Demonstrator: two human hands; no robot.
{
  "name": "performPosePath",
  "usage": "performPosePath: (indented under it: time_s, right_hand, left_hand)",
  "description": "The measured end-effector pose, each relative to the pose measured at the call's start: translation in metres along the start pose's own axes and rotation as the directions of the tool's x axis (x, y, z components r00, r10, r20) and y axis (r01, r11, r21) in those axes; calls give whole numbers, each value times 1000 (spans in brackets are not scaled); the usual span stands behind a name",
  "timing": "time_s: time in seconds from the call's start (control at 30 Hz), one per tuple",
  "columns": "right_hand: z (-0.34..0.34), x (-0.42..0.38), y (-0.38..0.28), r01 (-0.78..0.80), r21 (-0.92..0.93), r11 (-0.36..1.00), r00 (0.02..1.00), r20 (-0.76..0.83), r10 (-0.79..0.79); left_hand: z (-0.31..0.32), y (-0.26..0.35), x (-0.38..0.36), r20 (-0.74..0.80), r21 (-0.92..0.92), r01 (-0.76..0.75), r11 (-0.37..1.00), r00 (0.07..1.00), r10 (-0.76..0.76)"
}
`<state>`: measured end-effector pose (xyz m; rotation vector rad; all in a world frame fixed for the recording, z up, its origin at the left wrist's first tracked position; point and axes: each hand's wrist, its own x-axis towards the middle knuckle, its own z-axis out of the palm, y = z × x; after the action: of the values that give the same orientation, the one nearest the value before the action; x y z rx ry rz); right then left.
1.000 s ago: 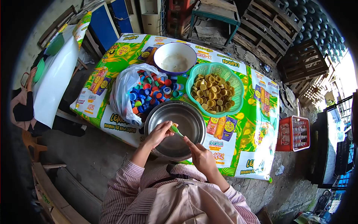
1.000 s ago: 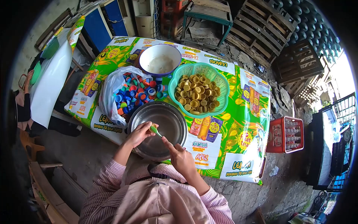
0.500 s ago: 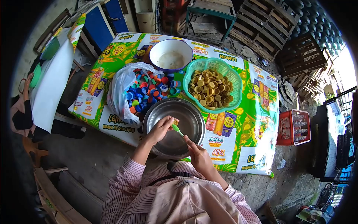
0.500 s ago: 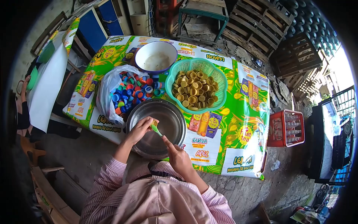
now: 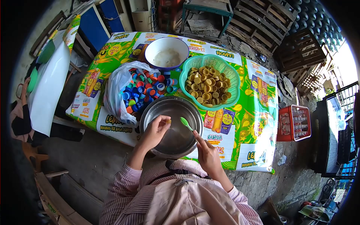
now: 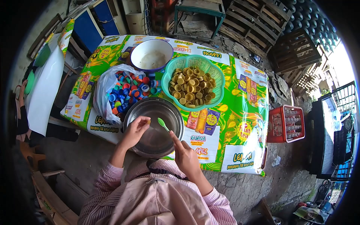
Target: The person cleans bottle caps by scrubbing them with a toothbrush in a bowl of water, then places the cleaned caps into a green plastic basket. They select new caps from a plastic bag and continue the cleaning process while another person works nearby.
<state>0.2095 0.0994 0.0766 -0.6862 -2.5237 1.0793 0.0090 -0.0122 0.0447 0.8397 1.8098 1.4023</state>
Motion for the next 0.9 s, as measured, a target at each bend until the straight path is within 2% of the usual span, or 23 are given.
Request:
performPosePath:
  time_s: [0.03, 0.1, 0.17, 0.2, 0.23, 0.3, 0.33, 0.37, 0.47, 0.5, 0.57, 0.6, 0.63, 0.67, 0.7, 0.77, 0.8, 0.83, 0.87, 0.9]
  right_hand:
    - [-7, -1, -3, 1, 1, 1000, 1000, 0, -1]
    - [-16, -3, -6, 57, 3, 998, 994, -97, -56]
    - [-8, -3, 6, 95, -2, 995, 990, -106, -95]
    - [2, -2, 17, 35, -92, 995, 999, -4, -35]
    - [7, -4, 20, -21, -185, 983, 995, 95, 39]
    - [5, -2, 16, 48, -197, 979, 998, 41, -40]
    - [-5, 1, 7, 55, -189, 980, 998, 28, -51]
    - [-12, 2, -3, 57, -175, 983, 998, 15, -55]
    - [-17, 3, -15, 71, -111, 991, 996, -45, -76]
    - [-11, 3, -7, 80, -110, 991, 995, -47, -86]
    - [7, -2, 15, -13, -313, 950, 993, 107, 49]
    - [4, -4, 11, -8, -214, 977, 999, 41, 17]
    - [-5, -5, -1, -3, -206, 979, 1000, 17, 7]
    - [-7, -6, -4, 6, -162, 987, 1000, 1, -6]
    - [-8, -8, -5, 16, -120, 993, 1000, -17, -19]
    - [4, -7, 6, 1, -157, 988, 1000, 28, 4]
    - [5, -7, 8, -17, -320, 947, 980, 182, 79]
    - [4, -4, 7, -12, -319, 948, 980, 182, 74]
    - [1, -4, 4, 10, -187, 982, 996, 92, 7]
    - [-2, -5, 1, 41, -52, 998, 999, -1, -41]
  left_hand:
    - [-3, 14, -5, -47, 173, -121, 977, 990, 131]
    - [-7, 44, -14, -58, 330, -218, 919, 966, 250]
    - [-4, 41, -16, -42, 228, -247, 942, 964, 263]
    - [-4, 26, -8, 34, 400, -340, 851, 933, 357]
    - [-4, 14, -8, 36, 402, -339, 851, 934, 355]
    - [-5, 3, -2, 167, 615, -249, 748, 969, 184]
    - [-1, 23, -3, 97, 561, -258, 787, 964, 247]
    - [0, 38, -7, 99, 565, -254, 785, 965, 241]
    - [3, 52, -10, 59, 411, -409, 815, 904, 423]
    - [4, 35, -8, 65, 465, -313, 828, 945, 321]
    - [-5, 1, -10, 207, 638, -185, 748, 976, 65]
    - [-4, 16, -11, 112, 543, -197, 817, 980, 161]
    - [-3, 35, -18, 13, 435, -214, 875, 973, 232]
    - [-8, 44, -20, -19, 469, -273, 840, 948, 319]
    - [-11, 39, -19, -18, 472, -276, 838, 946, 322]
    - [-14, 12, -15, -5, 537, -207, 817, 969, 249]
    - [-15, 12, -15, 27, 544, -154, 825, 986, 166]
    - [-13, 14, -13, 23, 545, -153, 824, 985, 168]
    - [-9, 16, -12, 10, 170, -108, 980, 994, 107]
    - [-7, 26, -14, 21, -235, -33, 971, 999, 39]
